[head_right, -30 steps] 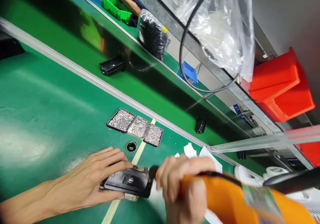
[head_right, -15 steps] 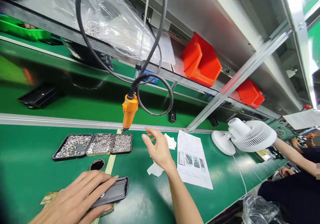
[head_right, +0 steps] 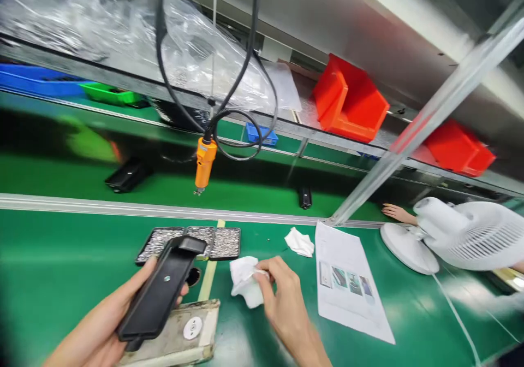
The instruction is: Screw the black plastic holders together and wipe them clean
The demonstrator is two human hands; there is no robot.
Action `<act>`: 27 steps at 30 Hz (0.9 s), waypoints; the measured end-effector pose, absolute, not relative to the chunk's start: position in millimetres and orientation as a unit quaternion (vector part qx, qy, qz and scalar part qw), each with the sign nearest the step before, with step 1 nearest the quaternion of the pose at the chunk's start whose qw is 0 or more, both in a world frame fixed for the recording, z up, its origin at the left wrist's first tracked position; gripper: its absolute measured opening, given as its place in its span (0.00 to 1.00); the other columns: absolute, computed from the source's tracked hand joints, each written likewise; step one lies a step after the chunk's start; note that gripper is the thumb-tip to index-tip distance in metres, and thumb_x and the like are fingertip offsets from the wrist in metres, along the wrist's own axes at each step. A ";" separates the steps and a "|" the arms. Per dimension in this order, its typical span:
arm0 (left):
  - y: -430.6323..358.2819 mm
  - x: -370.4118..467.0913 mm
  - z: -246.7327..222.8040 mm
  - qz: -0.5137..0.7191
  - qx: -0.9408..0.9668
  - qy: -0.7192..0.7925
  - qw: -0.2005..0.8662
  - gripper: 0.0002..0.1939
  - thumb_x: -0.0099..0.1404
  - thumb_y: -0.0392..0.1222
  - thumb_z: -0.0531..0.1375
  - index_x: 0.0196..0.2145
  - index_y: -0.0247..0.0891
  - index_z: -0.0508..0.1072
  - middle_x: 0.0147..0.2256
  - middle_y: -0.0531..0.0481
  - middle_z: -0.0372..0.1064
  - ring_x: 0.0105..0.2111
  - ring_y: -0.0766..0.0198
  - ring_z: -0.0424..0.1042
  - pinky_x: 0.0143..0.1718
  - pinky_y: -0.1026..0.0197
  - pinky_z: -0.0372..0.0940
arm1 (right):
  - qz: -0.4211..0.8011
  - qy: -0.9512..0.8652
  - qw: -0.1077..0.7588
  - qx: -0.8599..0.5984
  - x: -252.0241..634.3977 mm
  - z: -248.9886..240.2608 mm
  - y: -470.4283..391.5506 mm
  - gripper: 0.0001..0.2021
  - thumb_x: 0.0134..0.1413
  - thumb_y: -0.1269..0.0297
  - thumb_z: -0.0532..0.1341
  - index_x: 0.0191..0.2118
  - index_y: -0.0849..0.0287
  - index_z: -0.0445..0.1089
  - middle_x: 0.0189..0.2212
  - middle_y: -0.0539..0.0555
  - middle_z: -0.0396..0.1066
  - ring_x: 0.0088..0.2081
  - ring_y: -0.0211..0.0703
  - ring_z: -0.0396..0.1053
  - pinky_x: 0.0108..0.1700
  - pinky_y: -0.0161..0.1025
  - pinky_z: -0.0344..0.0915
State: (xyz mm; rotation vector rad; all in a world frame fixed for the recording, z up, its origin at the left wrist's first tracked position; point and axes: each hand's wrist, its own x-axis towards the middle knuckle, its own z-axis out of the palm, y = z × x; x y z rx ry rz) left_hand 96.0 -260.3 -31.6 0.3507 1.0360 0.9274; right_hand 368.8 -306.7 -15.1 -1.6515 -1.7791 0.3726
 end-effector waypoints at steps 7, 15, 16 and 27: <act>-266.3 90.9 -36.7 0.469 0.094 0.426 0.768 0.23 0.62 0.47 0.71 0.52 0.34 0.78 0.42 0.42 0.80 0.38 0.51 0.80 0.35 0.59 0.76 | 0.025 -0.800 0.422 -0.427 249.0 -1.0 -293.3 0.08 0.67 0.70 0.59 0.49 0.58 0.71 0.38 0.56 0.71 0.37 0.44 0.70 0.36 0.39 0.68; -272.3 84.4 -44.2 0.498 0.126 0.418 0.749 0.27 0.60 0.55 0.71 0.51 0.38 0.78 0.44 0.48 0.79 0.37 0.59 0.77 0.32 0.66 0.72 | -0.151 -0.804 0.355 -0.453 225.9 -31.3 -291.1 0.08 0.63 0.72 0.57 0.46 0.61 0.70 0.32 0.55 0.66 0.28 0.41 0.63 0.25 0.36 0.56; -272.4 84.1 -44.8 0.499 0.126 0.414 0.751 0.27 0.60 0.56 0.71 0.52 0.37 0.78 0.44 0.48 0.79 0.36 0.60 0.76 0.31 0.66 0.71 | -0.138 -0.807 0.349 -0.456 225.0 -31.5 -291.8 0.08 0.64 0.72 0.57 0.46 0.60 0.70 0.32 0.54 0.65 0.29 0.41 0.63 0.26 0.36 0.58; -272.5 84.8 -42.8 0.505 0.130 0.429 0.738 0.27 0.60 0.58 0.70 0.49 0.35 0.78 0.39 0.48 0.79 0.29 0.62 0.74 0.27 0.64 0.69 | -0.079 -0.804 0.357 -0.468 220.1 -42.6 -291.4 0.08 0.62 0.72 0.56 0.32 0.55 0.63 0.25 0.49 0.59 0.24 0.39 0.59 0.26 0.36 0.58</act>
